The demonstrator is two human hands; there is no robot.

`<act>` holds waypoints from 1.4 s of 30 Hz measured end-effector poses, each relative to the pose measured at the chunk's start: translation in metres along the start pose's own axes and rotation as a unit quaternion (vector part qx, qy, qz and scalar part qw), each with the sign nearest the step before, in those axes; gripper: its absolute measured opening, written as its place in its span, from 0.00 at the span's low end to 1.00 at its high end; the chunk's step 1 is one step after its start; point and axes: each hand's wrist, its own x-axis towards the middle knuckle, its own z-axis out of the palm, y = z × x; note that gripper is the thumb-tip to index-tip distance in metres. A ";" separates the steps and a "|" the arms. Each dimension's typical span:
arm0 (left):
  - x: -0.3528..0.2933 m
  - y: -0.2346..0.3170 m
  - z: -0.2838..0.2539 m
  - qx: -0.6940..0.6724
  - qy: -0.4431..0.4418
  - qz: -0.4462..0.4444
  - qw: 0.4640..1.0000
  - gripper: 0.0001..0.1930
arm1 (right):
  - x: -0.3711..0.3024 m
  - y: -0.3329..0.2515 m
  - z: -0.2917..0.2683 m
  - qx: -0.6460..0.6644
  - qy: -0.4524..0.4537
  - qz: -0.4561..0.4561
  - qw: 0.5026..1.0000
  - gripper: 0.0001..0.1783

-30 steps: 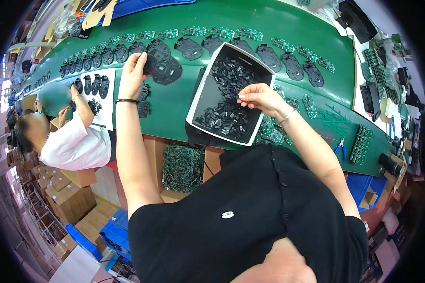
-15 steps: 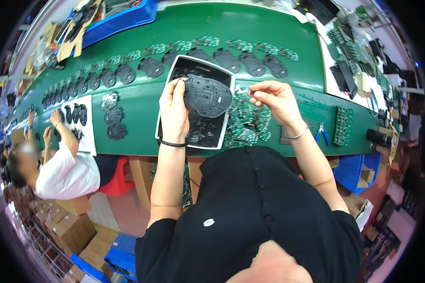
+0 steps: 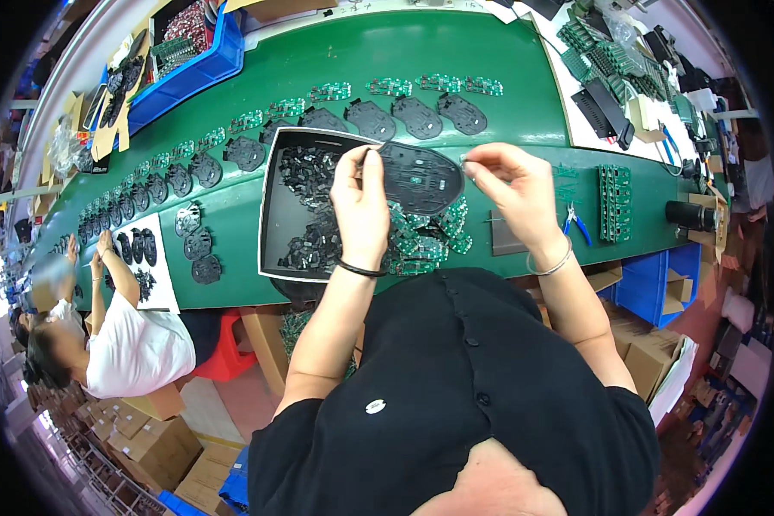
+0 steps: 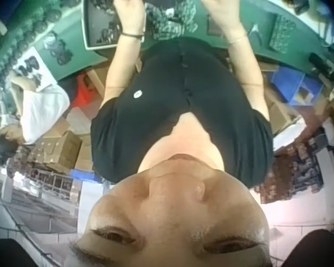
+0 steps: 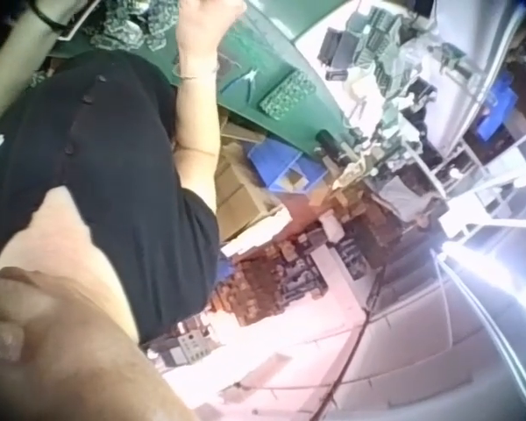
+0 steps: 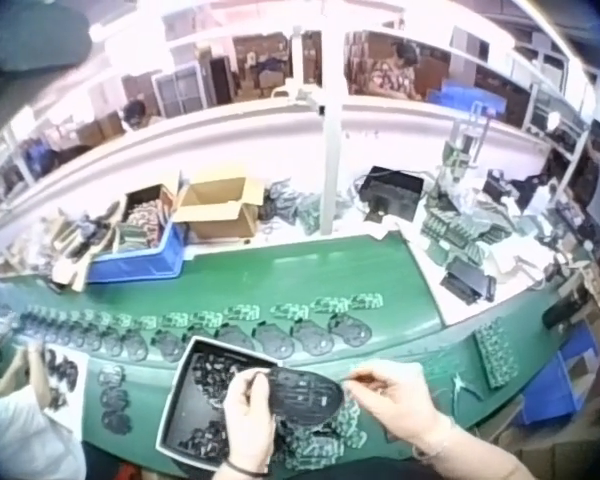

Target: The person assembles computer mice by combining PCB boards and plastic components into mouse housings, taking parts from storage bins and using wire cutters to trim excess material.

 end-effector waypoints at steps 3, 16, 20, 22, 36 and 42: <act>-0.009 0.005 0.012 0.057 -0.015 0.029 0.998 0.09 | 0.010 0.003 0.009 0.004 -0.027 -0.054 0.998 0.06; -0.017 0.003 0.019 0.063 -0.029 0.054 0.996 0.10 | 0.022 0.033 0.019 0.218 -0.118 0.188 0.950 0.11; -0.012 -0.002 0.020 0.067 -0.037 0.032 0.997 0.10 | 0.025 0.029 0.012 0.105 -0.124 0.134 0.978 0.16; -0.008 -0.003 0.021 0.086 -0.028 0.028 0.995 0.10 | 0.023 0.023 0.009 -0.040 -0.094 0.020 0.995 0.24; 0.041 -0.009 -0.008 0.175 0.013 0.065 0.982 0.14 | 0.066 0.156 -0.041 -0.432 -0.007 0.001 0.902 0.42; 0.066 0.018 -0.100 0.210 0.175 0.066 0.960 0.11 | 0.102 0.247 -0.060 -0.488 -0.037 0.108 0.866 0.42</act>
